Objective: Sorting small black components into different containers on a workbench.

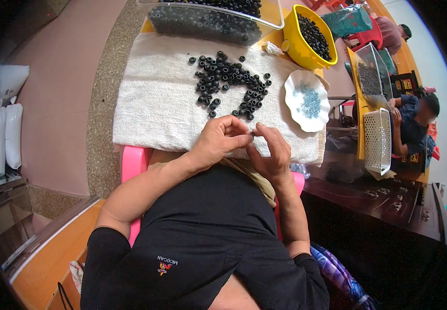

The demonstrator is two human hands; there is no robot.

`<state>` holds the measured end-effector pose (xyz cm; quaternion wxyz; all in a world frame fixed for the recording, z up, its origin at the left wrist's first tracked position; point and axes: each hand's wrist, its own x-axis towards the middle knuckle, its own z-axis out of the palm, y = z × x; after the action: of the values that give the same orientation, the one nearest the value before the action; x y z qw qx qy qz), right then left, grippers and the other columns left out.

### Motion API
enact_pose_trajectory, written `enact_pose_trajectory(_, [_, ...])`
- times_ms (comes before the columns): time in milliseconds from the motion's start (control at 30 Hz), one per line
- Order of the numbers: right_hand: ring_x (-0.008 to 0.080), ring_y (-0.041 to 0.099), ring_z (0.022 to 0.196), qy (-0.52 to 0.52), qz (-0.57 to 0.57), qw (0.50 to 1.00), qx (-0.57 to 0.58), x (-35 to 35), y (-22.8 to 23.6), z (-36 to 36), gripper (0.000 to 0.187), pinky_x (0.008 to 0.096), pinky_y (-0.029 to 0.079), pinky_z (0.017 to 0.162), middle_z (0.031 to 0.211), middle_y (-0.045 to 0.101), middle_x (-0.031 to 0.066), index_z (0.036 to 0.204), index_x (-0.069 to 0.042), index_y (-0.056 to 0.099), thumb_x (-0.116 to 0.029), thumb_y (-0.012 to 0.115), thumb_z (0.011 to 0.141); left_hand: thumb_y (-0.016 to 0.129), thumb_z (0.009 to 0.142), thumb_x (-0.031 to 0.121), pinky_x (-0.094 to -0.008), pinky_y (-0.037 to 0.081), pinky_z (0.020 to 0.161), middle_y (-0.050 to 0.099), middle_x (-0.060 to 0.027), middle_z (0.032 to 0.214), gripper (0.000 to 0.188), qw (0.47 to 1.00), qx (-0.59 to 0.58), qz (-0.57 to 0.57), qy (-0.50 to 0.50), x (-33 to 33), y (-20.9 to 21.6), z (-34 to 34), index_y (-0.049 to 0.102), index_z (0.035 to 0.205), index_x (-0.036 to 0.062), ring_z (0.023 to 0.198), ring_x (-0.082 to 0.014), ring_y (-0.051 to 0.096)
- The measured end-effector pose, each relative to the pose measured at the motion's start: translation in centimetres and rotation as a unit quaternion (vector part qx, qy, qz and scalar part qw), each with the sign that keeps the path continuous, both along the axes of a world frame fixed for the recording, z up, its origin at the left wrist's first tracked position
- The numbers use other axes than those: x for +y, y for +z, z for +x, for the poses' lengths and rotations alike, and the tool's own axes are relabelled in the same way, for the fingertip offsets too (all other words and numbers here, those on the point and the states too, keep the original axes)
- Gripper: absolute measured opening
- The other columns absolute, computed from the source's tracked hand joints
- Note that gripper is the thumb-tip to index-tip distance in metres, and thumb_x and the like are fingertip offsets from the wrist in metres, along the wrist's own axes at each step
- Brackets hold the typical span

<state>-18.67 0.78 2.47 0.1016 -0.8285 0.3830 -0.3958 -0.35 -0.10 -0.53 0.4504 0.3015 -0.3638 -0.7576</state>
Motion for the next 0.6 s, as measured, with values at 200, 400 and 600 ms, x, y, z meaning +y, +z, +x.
enact_pose_trajectory(200, [0.0256, 0.068, 0.078, -0.039, -0.019, 0.999, -0.012, -0.23, 0.20, -0.09, 0.062, 0.0340, 0.054, 0.069, 0.090, 0.068, 0.0142, 0.124, 0.000, 0.055, 0.004, 0.079, 0.067, 0.066, 0.094, 0.008, -0.0256, 0.057, 0.081, 0.067, -0.0055, 0.099, 0.017, 0.998, 0.003, 0.055, -0.016, 0.02, 0.52, 0.11, 0.060, 0.108, 0.0001, 0.090, -0.0113, 0.066])
enact_pose_trajectory(400, [0.0257, 0.068, 0.079, -0.037, -0.020, 0.999, -0.007, -0.46, 0.16, -0.28, 0.061, 0.0338, 0.055, 0.070, 0.090, 0.068, 0.0138, 0.122, 0.000, 0.056, 0.004, 0.079, 0.066, 0.066, 0.093, 0.007, -0.0252, 0.057, 0.081, 0.066, -0.0057, 0.099, 0.017, 1.000, -0.005, 0.020, -0.013, 0.00, -0.14, 0.06, 0.059, 0.108, 0.0000, 0.089, -0.0114, 0.066])
enact_pose_trajectory(600, [0.0247, 0.069, 0.079, -0.016, -0.004, 1.000, -0.004, -0.19, 0.31, -0.07, 0.057, 0.0333, 0.055, 0.070, 0.092, 0.068, 0.0139, 0.120, 0.001, 0.057, 0.004, 0.078, 0.067, 0.067, 0.093, 0.007, -0.0252, 0.057, 0.079, 0.067, -0.0054, 0.097, 0.016, 1.000, -0.008, 0.025, -0.011, 0.08, 0.24, 0.06, 0.060, 0.105, -0.0002, 0.086, -0.0110, 0.066])
